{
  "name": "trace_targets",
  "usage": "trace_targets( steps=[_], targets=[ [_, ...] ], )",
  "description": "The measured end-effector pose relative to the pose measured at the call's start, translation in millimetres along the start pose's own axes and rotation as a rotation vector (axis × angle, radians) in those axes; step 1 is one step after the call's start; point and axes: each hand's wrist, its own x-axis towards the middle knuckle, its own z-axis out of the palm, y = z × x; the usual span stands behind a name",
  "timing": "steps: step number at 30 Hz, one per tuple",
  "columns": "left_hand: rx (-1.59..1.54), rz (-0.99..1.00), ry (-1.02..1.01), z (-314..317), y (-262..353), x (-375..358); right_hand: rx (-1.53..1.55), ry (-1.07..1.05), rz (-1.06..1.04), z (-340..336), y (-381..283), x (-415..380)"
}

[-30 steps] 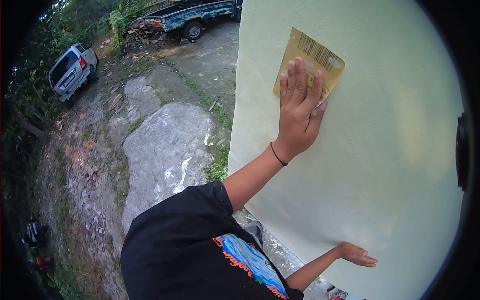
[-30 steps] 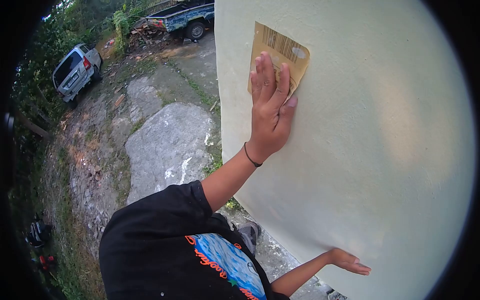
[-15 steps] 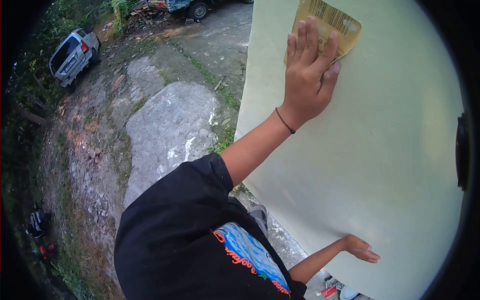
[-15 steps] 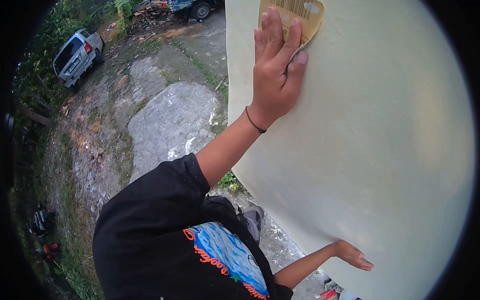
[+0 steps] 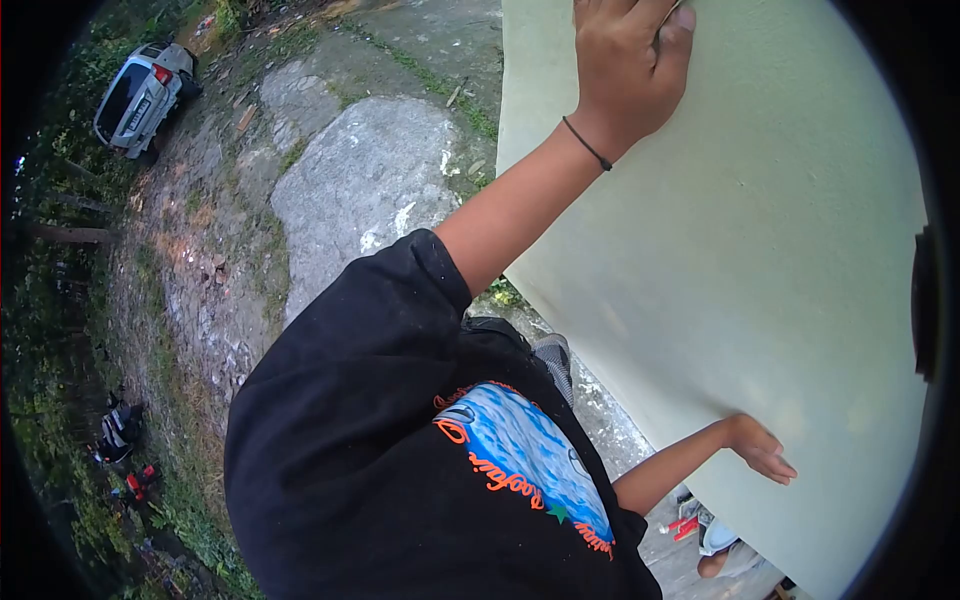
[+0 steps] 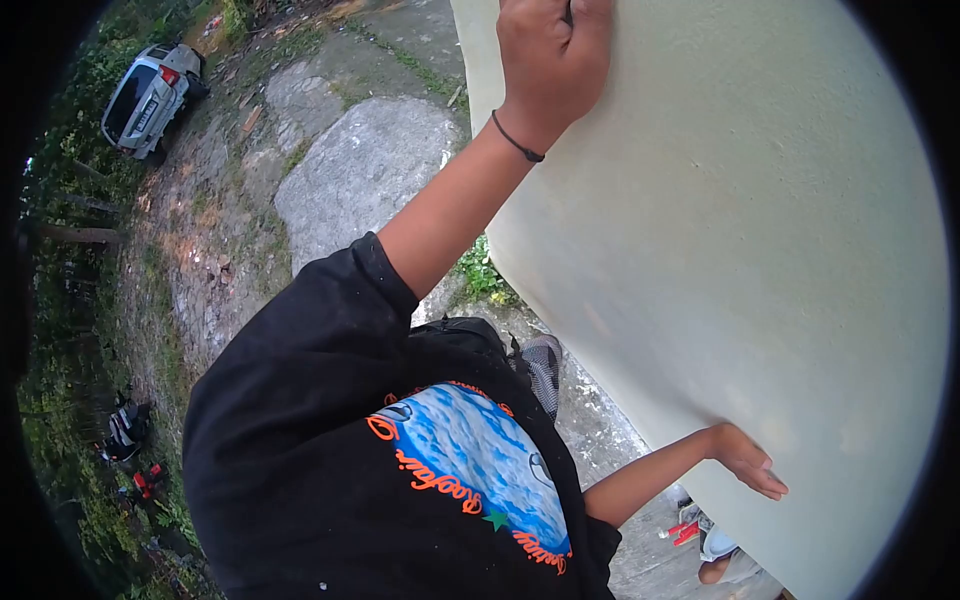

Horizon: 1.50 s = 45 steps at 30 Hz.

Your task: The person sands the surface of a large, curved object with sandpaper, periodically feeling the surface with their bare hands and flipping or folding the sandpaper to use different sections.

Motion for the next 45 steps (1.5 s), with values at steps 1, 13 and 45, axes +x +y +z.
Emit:
trace_targets(
  steps=[1,13,45],
  targets=[
    [-0.005,0.001,0.003,-2.5,1.8,-2.6,0.003,-0.004,0.012,-1.2,-1.6,0.5],
    [-0.095,-0.388,-0.216,-5.9,-1.4,30.7,-0.075,-0.002,-0.06,-0.2,10.3,1.4],
    [-0.088,-0.181,-0.069,-8.1,16.1,-26.1,-0.039,-0.016,-0.097,1.4,15.0,1.5]
  ],
)
